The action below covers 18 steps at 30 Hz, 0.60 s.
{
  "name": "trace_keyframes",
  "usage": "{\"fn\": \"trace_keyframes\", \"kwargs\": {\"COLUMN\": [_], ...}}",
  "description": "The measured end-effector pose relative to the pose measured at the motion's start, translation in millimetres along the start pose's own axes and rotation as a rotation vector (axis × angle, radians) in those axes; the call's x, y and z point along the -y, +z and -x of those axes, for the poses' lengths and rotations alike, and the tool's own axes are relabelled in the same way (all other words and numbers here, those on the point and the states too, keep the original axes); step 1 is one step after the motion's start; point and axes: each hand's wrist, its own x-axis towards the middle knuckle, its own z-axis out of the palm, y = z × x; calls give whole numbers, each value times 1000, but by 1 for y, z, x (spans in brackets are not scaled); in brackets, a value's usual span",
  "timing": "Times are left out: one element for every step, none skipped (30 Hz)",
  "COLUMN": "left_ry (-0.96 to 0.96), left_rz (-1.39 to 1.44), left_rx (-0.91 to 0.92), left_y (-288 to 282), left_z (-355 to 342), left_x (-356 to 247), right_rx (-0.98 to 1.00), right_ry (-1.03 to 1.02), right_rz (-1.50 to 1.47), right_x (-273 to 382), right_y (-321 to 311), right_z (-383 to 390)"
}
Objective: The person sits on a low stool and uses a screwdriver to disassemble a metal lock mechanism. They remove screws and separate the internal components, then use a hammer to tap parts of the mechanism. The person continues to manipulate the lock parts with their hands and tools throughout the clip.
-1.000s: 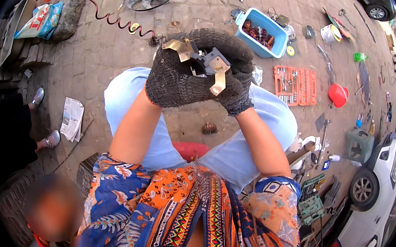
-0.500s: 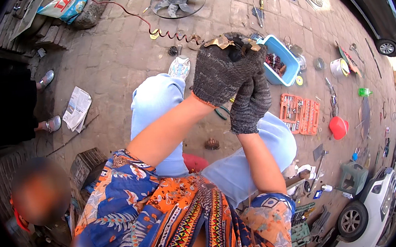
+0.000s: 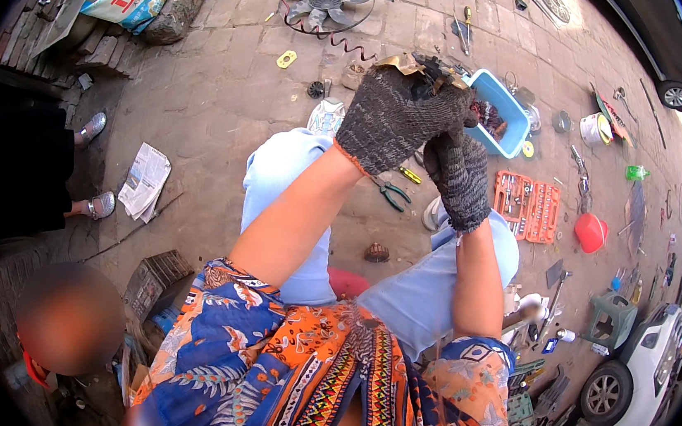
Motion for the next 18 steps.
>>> {"fn": "trace_keyframes", "kwargs": {"left_ry": [-38, -79, -120, -22, -53, -85, -115, -164, -212, -261, -252, -242, -232, -296, -321, -348, -370, -288], "left_rz": [40, 70, 98, 24, 105, 187, 269, 333, 397, 462, 378, 295, 211, 286, 348, 410, 480, 306], "left_rx": [27, 55, 81, 86, 81, 76, 69, 34, -1, -36, -84, -132, -178, -196, -183, -169, -153, -146], "left_y": [-2, -5, -7, -3, -2, -2, -2, -2, -1, 0, 2, 4, 6, 8, 10, 11, 12, 13], "left_z": [0, -1, -3, -6, -6, -6, -6, -6, -7, -7, -7, -7, -7, -8, -7, -7, -9, -10], "left_x": [0, -2, -2, 5, 5, 4, 4, 4, 5, 7, 8, 10, 12, 17, 20, 21, 18, 14], "right_rx": [13, 92, 103, 114, 126, 21, -84, -131, -197, -206, -260, -311, -331, -347, -401, -461, -472, -483], "right_ry": [47, 9, -31, -71, -114, 17, 149, 243, 330, 380, 351, 325, 301, 273, 208, 153, 182, 212], "right_rz": [-83, 46, 82, 118, 150, -93, -335, -505, -676, -773, -712, -650, -471, -290, -177, -60, -178, -297], "right_x": [0, -4, -10, -17, -16, -12, -5, 0, 5, 6, 7, 7, 6, 3, 3, 2, 1, -1], "right_y": [-2, -4, -6, -8, -9, -6, -2, 2, 5, 7, 10, 14, 15, 15, 16, 17, 17, 17], "right_z": [0, -1, -2, -2, -5, -7, -8, -10, -12, -14, -13, -13, -12, -12, -13, -13, -12, -11]}}
